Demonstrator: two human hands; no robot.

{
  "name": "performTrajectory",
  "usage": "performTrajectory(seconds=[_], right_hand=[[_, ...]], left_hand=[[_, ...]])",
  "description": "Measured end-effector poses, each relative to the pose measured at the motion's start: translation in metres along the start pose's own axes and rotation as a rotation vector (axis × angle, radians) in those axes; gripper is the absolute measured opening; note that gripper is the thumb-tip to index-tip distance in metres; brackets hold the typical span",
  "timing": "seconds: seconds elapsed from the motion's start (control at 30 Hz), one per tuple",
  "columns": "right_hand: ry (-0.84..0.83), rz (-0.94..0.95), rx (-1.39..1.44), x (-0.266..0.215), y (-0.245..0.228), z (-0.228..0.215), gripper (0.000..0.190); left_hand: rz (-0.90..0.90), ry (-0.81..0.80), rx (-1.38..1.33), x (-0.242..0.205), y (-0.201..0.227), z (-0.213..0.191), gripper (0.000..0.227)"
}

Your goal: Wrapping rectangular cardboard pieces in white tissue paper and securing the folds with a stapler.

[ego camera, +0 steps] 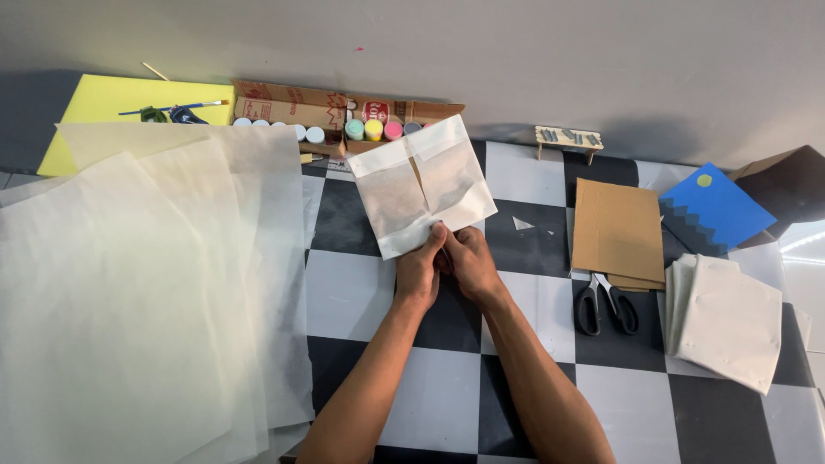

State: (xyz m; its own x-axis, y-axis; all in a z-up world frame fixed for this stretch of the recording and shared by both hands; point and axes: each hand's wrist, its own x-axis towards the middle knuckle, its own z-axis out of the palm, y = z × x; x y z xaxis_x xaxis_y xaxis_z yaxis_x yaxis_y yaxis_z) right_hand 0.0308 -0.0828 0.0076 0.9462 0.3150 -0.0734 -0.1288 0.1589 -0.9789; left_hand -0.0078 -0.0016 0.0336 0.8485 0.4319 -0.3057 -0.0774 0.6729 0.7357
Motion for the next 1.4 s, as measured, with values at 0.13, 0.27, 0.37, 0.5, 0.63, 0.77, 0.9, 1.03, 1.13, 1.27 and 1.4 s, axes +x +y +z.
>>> performTrajectory(seconds=[0.13, 0.27, 0.37, 0.5, 0.63, 0.77, 0.9, 1.03, 1.13, 1.27, 1.4], right_hand=[[0.001, -0.026, -0.010, -0.002, -0.002, 0.003, 0.045], [0.006, -0.017, 0.001, -0.003, -0.004, 0.005, 0.043], [0.028, -0.017, -0.025, -0.006, -0.010, 0.007, 0.043], [0.055, -0.013, -0.035, -0.007, -0.008, 0.006, 0.044], [0.068, -0.003, -0.004, -0.009, -0.009, 0.003, 0.041], [0.102, 0.035, -0.006, -0.008, -0.017, -0.001, 0.045], [0.111, 0.040, -0.061, -0.012, -0.037, -0.002, 0.047], [0.070, 0.055, -0.076, -0.014, -0.046, -0.004, 0.047], [0.011, 0.102, -0.070, -0.013, -0.050, -0.021, 0.046], [0.074, 0.012, -0.306, -0.013, -0.071, -0.048, 0.035], [0.354, -0.089, -0.927, -0.010, -0.084, -0.078, 0.043]], left_hand=[[-0.030, 0.002, -0.008, -0.005, 0.006, 0.001, 0.033], [-0.026, 0.004, 0.012, -0.009, 0.014, 0.004, 0.029], [-0.030, 0.011, 0.012, -0.017, 0.030, 0.013, 0.028], [-0.019, -0.002, 0.019, -0.016, 0.032, 0.013, 0.027], [-0.014, -0.024, 0.022, -0.009, 0.018, 0.006, 0.026], [-0.024, -0.008, 0.117, -0.019, 0.037, 0.018, 0.029], [0.077, 0.001, 0.067, -0.001, 0.009, 0.003, 0.036], [0.093, -0.022, 0.094, 0.020, -0.023, -0.016, 0.042], [0.118, -0.004, 0.037, 0.023, -0.015, -0.018, 0.057], [0.141, 0.025, -0.106, 0.019, 0.004, -0.015, 0.060], [0.148, 0.011, -0.078, 0.016, 0.009, -0.014, 0.052]])
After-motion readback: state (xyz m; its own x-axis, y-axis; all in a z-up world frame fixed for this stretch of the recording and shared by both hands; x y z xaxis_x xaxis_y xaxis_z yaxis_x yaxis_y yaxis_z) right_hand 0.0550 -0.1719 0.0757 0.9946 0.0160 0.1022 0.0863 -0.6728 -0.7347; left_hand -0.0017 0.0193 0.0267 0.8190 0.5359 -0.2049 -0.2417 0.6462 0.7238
